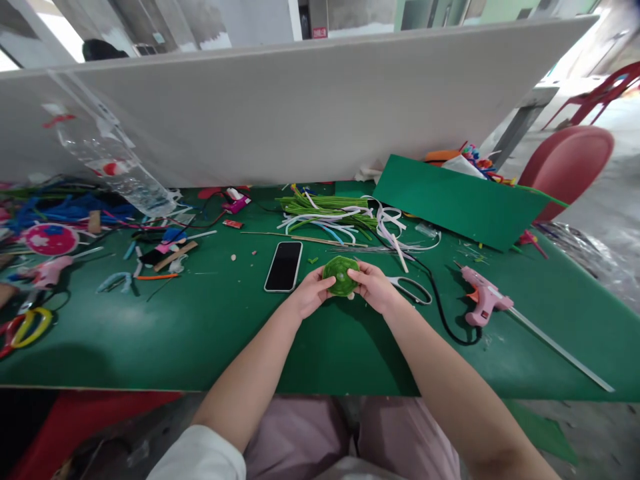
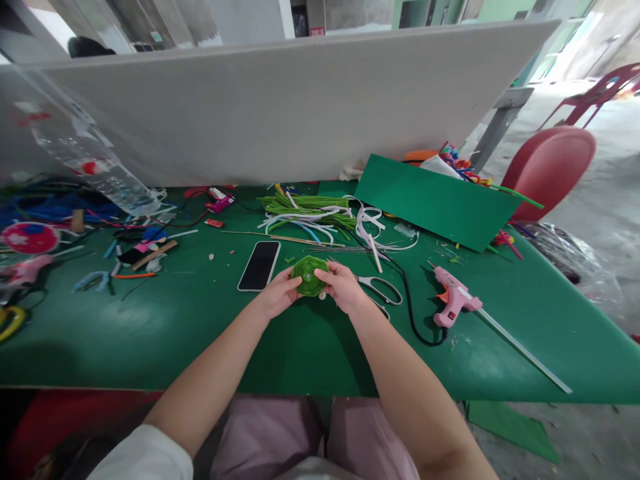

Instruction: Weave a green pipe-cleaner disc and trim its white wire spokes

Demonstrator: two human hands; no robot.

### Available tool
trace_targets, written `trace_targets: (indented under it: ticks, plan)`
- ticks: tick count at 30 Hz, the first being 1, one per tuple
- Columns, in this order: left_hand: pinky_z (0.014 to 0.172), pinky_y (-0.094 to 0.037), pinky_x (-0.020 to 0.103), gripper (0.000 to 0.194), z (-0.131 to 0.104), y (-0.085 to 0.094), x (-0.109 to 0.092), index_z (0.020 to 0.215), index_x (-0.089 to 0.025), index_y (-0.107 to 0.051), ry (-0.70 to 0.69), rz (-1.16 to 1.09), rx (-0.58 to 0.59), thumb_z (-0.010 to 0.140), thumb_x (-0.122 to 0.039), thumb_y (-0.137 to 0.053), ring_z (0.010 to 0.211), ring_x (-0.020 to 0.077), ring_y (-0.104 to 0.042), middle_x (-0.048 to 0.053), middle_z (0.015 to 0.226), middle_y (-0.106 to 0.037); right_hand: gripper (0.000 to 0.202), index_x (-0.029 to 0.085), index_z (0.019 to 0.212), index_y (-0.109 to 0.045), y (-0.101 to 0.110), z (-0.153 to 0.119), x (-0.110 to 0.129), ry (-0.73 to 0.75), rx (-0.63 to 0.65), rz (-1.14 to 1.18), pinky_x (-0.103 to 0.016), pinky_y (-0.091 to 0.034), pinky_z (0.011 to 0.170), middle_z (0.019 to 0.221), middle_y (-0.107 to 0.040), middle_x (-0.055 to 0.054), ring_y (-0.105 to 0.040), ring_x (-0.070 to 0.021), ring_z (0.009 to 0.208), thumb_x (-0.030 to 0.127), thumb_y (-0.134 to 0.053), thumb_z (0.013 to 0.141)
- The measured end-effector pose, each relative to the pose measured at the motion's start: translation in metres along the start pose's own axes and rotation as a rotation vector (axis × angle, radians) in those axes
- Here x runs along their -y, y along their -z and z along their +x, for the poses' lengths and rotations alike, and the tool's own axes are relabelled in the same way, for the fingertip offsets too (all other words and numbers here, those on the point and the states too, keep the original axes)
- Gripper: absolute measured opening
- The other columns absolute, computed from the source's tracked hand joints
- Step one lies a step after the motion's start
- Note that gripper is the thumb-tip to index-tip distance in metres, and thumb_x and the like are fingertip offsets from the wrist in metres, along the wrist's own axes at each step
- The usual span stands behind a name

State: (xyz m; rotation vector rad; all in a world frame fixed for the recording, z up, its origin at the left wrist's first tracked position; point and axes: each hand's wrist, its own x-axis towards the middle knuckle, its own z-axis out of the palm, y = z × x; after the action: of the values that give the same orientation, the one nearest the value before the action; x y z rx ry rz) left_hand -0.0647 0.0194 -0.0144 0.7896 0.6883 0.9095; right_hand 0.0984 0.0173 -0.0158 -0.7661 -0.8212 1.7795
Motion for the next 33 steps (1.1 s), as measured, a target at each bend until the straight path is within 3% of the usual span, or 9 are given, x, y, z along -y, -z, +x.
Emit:
trace_targets:
  ticks: [8,15,20,26,33]
  plan:
    - [0.069,-0.051,0.03,0.03,0.0023,0.002,0.0036,0.093,-0.015,-0.06,-0.064,0.048,-0.077,0.066,-0.018,-0.07,0.075,0.0145,-0.062,0.003,0.087,-0.063,0.024,0.016,0.077,-0.062,0.0007,0.0018,-0.0061,-0.038,-0.036,-0.004,-0.02,-0.045,0.036,0.061,-0.062,0.001,-0.056,-0.0097,0.045,0.028,-0.074,0.062]
    - [0.077,-0.046,0.032,0.032,0.0065,0.0007,0.0032,0.098,-0.016,-0.059,-0.04,0.001,-0.049,0.068,-0.019,-0.068,0.082,0.0152,-0.06,0.004,0.093,-0.062,0.021,0.016,0.078,-0.062,-0.001,0.0028,-0.0045,0.005,-0.094,0.14,-0.02,-0.054,0.057,0.071,-0.067,0.0,-0.063,-0.0106,0.061,0.023,-0.074,0.062]
    - [0.076,-0.045,0.03,0.029,0.0069,-0.0004,0.0023,0.092,-0.015,-0.061,-0.067,0.044,-0.119,0.064,-0.014,-0.07,0.081,0.0139,-0.059,0.003,0.091,-0.062,0.019,0.016,0.081,-0.062,-0.0005,0.0034,-0.0019,0.019,-0.079,0.197,-0.02,-0.053,0.061,0.075,-0.068,-0.001,-0.063,-0.011,0.065,0.019,-0.071,0.066]
    - [0.064,-0.045,0.026,0.03,0.0044,0.0029,0.001,0.091,-0.016,-0.06,-0.098,0.096,-0.108,0.062,-0.016,-0.071,0.074,0.0124,-0.058,0.001,0.084,-0.061,0.02,0.016,0.086,-0.061,0.0016,0.0022,-0.0013,-0.006,0.015,0.153,-0.023,-0.054,0.065,0.077,-0.067,-0.001,-0.064,-0.0122,0.068,0.019,-0.069,0.068]
    - [0.063,-0.045,0.025,0.03,0.0035,0.0043,0.0021,0.088,-0.016,-0.058,-0.075,0.112,-0.131,0.062,-0.017,-0.072,0.072,0.0116,-0.058,0.0,0.082,-0.061,0.022,0.016,0.086,-0.061,0.0005,0.0016,-0.0033,0.019,-0.008,0.104,-0.023,-0.054,0.064,0.078,-0.067,-0.001,-0.064,-0.012,0.067,0.021,-0.071,0.067]
